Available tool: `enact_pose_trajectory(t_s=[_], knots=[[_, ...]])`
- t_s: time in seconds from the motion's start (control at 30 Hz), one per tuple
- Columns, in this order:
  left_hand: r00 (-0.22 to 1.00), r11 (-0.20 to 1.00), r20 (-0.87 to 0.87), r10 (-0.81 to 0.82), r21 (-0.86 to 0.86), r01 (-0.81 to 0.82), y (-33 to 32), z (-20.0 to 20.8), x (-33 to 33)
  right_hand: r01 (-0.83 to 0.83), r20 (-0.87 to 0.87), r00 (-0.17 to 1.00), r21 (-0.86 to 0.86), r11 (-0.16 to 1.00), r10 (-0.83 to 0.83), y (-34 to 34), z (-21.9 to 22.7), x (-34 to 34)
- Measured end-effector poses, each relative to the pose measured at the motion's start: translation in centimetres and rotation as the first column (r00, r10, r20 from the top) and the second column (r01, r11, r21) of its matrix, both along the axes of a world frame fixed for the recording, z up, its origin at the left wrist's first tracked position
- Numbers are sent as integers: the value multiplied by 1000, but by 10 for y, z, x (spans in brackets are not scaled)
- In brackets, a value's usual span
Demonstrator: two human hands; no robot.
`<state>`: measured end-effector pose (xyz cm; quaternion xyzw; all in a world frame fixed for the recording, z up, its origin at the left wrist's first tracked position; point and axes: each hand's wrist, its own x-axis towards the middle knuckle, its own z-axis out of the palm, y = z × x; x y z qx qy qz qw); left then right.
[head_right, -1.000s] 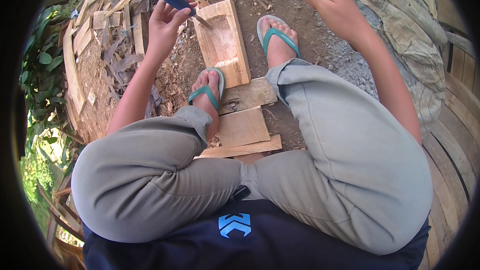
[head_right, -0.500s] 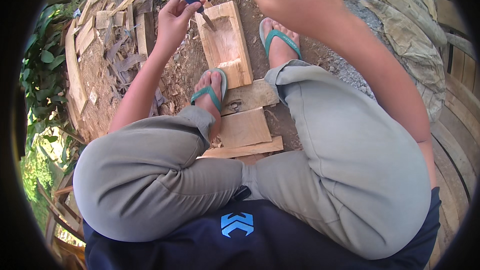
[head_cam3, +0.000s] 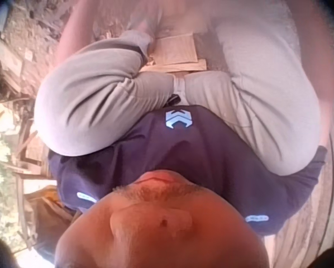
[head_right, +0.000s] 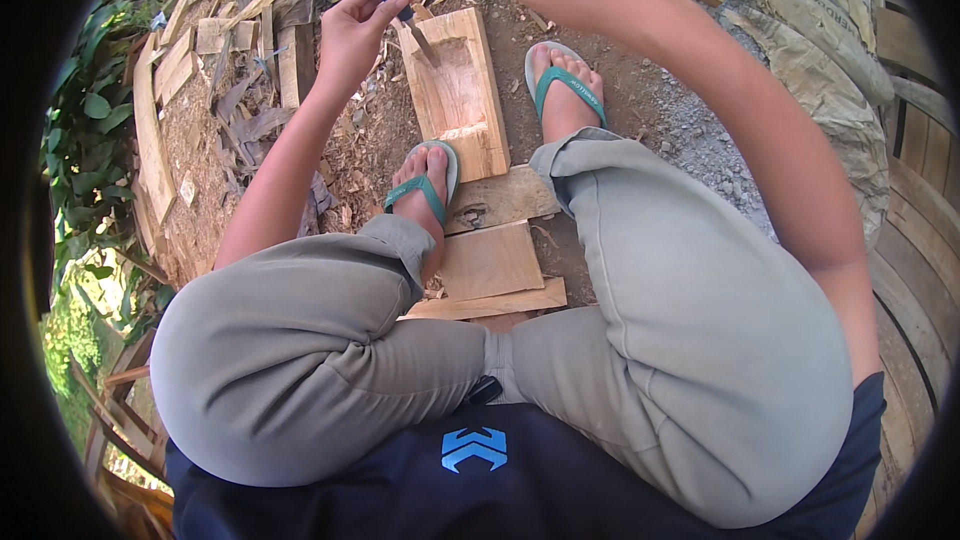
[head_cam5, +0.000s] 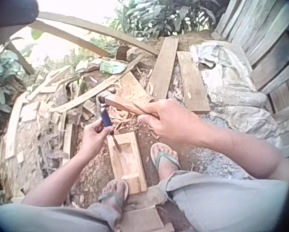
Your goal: The person carves a rectangular indentation into a wooden block using a chisel and a hammer, occasionally lifting the block to clear debris.
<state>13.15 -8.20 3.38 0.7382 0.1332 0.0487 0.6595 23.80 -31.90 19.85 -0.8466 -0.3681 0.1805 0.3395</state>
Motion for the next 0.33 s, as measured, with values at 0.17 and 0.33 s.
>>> enact_pose_trajectory(t_s=[0.17, 0.33], knots=[[999, 998, -38, 0, 63, 2, -1, 2, 4, -19, 105, 994, -51, 999, 24, 7, 10, -7], [999, 991, -34, -35, 130, 39, 3, -8, 6, 72, -45, 996, -104, 992, -77, 13, 14, -1]])
